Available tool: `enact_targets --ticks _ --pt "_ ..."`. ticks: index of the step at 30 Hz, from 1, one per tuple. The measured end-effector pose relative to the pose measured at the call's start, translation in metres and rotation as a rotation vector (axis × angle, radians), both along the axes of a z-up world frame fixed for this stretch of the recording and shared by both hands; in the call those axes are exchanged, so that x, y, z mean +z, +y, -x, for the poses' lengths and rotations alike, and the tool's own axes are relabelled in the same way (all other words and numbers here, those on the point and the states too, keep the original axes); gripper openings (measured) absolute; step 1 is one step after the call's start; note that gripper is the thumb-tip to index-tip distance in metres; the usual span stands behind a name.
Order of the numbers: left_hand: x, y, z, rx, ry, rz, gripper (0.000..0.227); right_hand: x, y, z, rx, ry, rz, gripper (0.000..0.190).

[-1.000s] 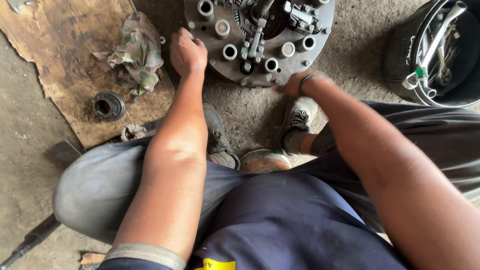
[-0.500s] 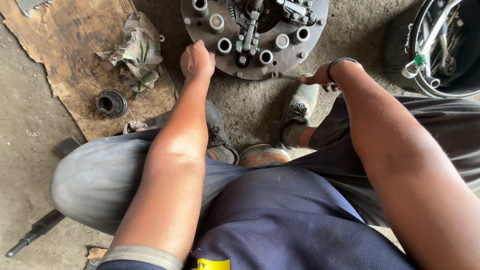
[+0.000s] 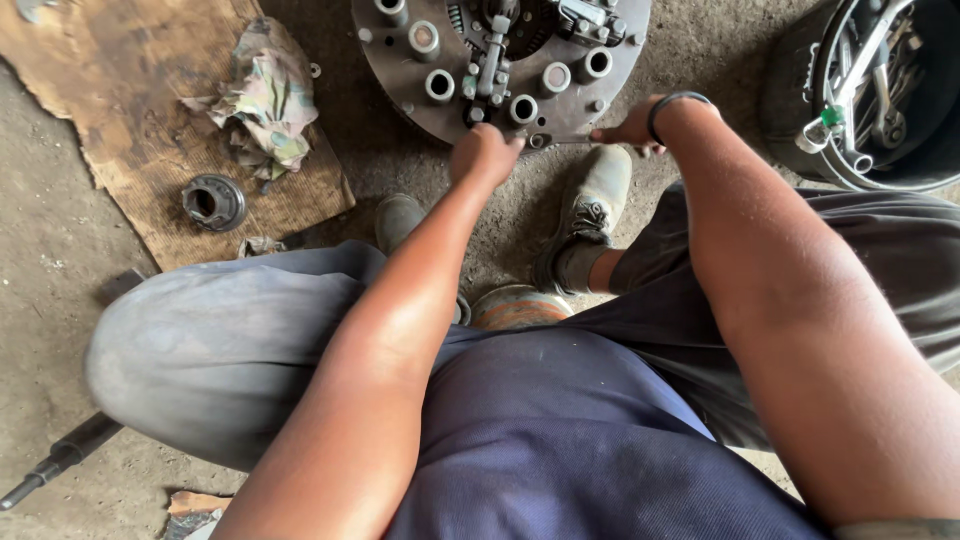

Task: The person sits on the floor and uses a wrench to tighten bolts on a circular mechanical assembly. They rotate the assembly and adjust multiple bolts in sequence, occasionally using a second wrench to hold a bolt in place.

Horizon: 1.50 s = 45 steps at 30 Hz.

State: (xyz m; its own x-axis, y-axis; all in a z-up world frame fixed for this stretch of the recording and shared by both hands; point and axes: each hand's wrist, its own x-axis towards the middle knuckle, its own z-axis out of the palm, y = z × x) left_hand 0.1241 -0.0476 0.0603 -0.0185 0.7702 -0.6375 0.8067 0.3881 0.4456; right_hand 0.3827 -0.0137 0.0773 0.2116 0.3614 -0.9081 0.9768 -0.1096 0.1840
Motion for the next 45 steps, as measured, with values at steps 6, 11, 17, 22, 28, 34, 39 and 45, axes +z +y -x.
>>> enact_targets --ticks 6,11,17,22,28,34,39,45 --pt "-0.01 -0.001 -0.021 -0.115 -0.02 -0.053 0.042 -0.014 0.029 0.003 0.169 -0.107 -0.065 0.102" --pt "-0.007 0.008 -0.022 -0.184 0.029 -0.041 0.042 -0.003 0.059 0.017 0.522 -0.132 -0.229 0.101" --pt "-0.012 0.014 -0.025 -0.143 0.039 -0.038 0.039 0.021 0.038 0.014 0.65 -0.043 -0.285 0.095" --pt "-0.006 0.019 -0.029 -0.127 0.071 0.047 0.037 0.022 0.019 0.006 0.537 0.047 -0.403 0.094" --pt "0.0 0.018 -0.028 -0.107 0.053 0.023 0.038 -0.001 -0.019 -0.004 0.319 -0.054 -0.334 0.096" --pt "0.001 0.021 -0.023 -0.125 0.024 -0.012 0.042 -0.048 -0.117 0.032 -0.549 -0.14 -0.346 0.111" --pt "0.003 0.025 -0.013 -0.166 -0.027 0.032 0.05 -0.035 -0.115 0.02 -0.408 -0.036 -0.445 0.101" --pt "-0.004 0.027 -0.016 -0.189 -0.06 0.017 0.049 0.0 -0.008 -0.018 0.438 0.009 -0.474 0.087"
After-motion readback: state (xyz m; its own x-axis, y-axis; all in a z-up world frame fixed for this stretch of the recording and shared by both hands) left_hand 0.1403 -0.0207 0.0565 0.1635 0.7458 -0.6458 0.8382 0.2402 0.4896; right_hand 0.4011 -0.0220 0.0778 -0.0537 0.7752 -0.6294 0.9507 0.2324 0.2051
